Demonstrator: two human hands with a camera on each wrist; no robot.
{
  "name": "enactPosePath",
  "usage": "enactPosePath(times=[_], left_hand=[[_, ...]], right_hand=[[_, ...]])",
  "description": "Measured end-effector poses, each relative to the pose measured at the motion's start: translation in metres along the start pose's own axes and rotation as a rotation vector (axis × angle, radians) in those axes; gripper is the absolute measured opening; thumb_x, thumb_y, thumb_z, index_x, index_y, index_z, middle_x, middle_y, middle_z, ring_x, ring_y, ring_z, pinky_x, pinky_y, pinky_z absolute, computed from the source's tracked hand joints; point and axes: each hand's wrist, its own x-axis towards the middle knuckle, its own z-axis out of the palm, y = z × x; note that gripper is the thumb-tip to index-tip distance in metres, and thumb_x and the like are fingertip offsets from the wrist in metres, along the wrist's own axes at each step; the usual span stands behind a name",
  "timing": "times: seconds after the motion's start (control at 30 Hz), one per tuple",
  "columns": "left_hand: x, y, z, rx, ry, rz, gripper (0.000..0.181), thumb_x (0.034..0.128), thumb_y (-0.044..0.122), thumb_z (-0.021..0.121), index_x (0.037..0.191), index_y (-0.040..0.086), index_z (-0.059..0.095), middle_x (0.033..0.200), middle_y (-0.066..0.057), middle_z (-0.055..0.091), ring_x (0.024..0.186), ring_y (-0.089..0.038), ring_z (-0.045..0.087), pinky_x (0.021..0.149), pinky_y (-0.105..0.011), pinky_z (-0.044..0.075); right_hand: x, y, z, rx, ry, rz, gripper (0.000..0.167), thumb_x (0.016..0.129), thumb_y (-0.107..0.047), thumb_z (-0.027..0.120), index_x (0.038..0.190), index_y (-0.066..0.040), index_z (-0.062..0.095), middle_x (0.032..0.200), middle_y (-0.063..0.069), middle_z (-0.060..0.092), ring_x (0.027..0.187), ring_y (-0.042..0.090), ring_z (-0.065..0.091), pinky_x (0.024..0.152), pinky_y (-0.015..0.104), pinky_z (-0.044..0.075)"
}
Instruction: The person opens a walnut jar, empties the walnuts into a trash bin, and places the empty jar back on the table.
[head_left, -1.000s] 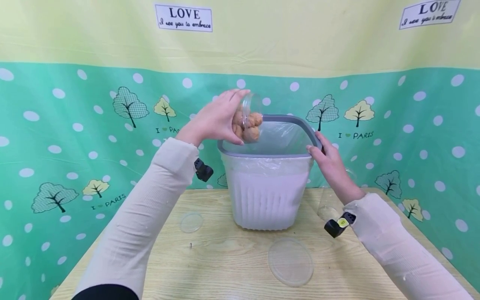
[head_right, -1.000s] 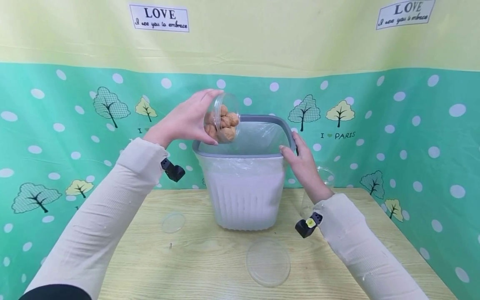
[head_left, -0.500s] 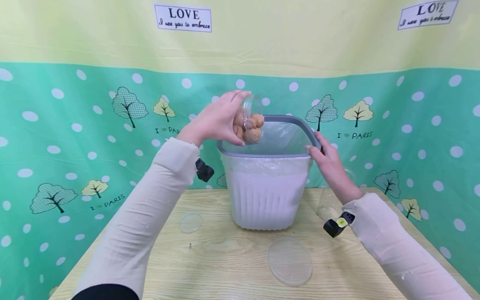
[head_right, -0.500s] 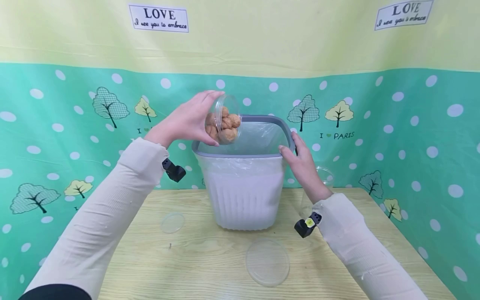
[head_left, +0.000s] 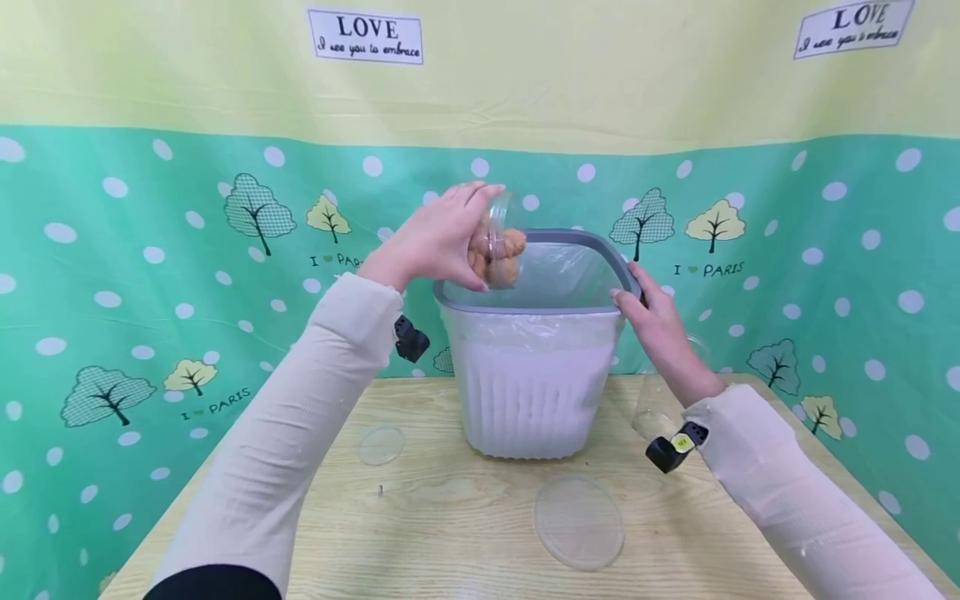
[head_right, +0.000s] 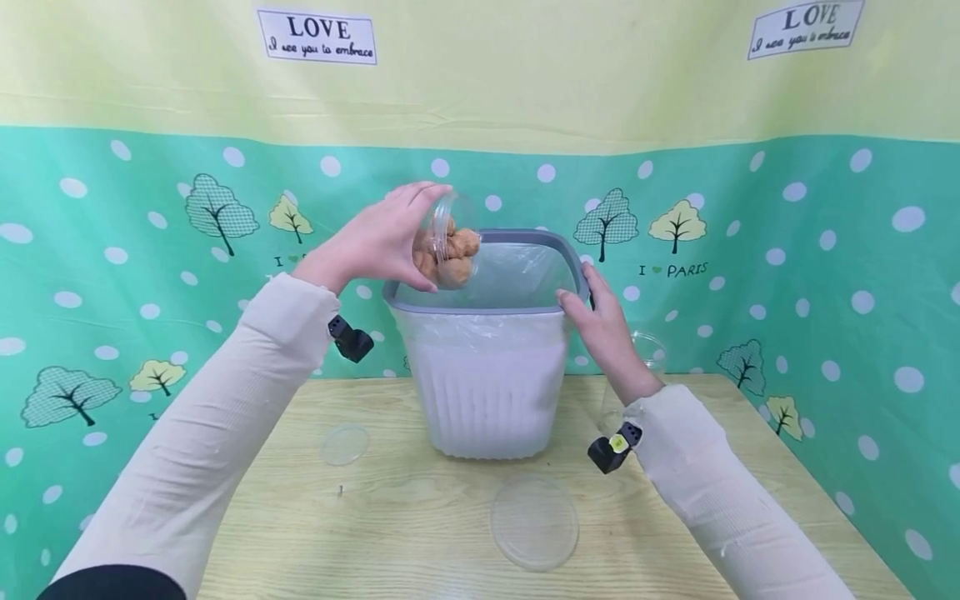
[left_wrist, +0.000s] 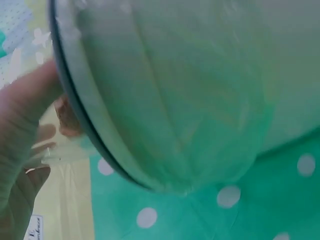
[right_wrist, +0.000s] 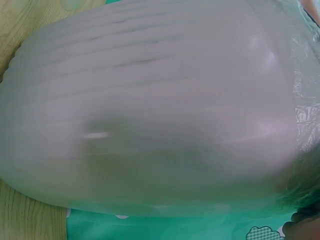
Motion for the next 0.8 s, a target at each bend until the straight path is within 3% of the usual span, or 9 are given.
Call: enactPosePath(times=[0.43,0.67,0.8], left_hand=[[-0.0006,-0.0016,0.0005,0.030,-0.013,-0.025,0.119,0.0579,0.041,0.088,0.148,0.008,0.017,0.151,-0.013,0.025,0.140,-0.028,0.021,0.108,-0.046,0.031],[0.0024,0.0037,-0.0009,-0.008,0.012,0.012,0.119,0.0577,0.041,0.088,0.148,0.007,0.018,0.150,-0.012,0.027,0.140,-0.027,0.021,0.109,-0.044,0.031],[0.0021,0.0022,-0.0002,-0.010,0.006,-0.011,0.120,0.0568,0.041,0.089,0.148,0.008,0.018,0.150,-0.012,0.026,0.140,-0.027,0.020,0.109,-0.044,0.031]], right_hand=[[0.0011,0.0014,0.0004,-0.004,0.002,-0.006,0.070,0.096,-0.041,0.043,0.152,-0.017,0.008,0.156,0.011,0.013,0.138,0.025,0.023,0.106,0.049,0.025],[0.0008,0.0009,-0.0004,-0.003,0.006,-0.003,0.070,0.096,-0.040,0.042,0.152,-0.016,0.008,0.156,0.012,0.015,0.124,0.028,0.031,0.095,0.046,0.030],[0.0002,-0.0002,-0.0008,0.002,-0.002,0.001,0.070,0.096,-0.041,0.043,0.152,-0.017,0.008,0.156,0.011,0.013,0.135,0.026,0.025,0.106,0.050,0.025]])
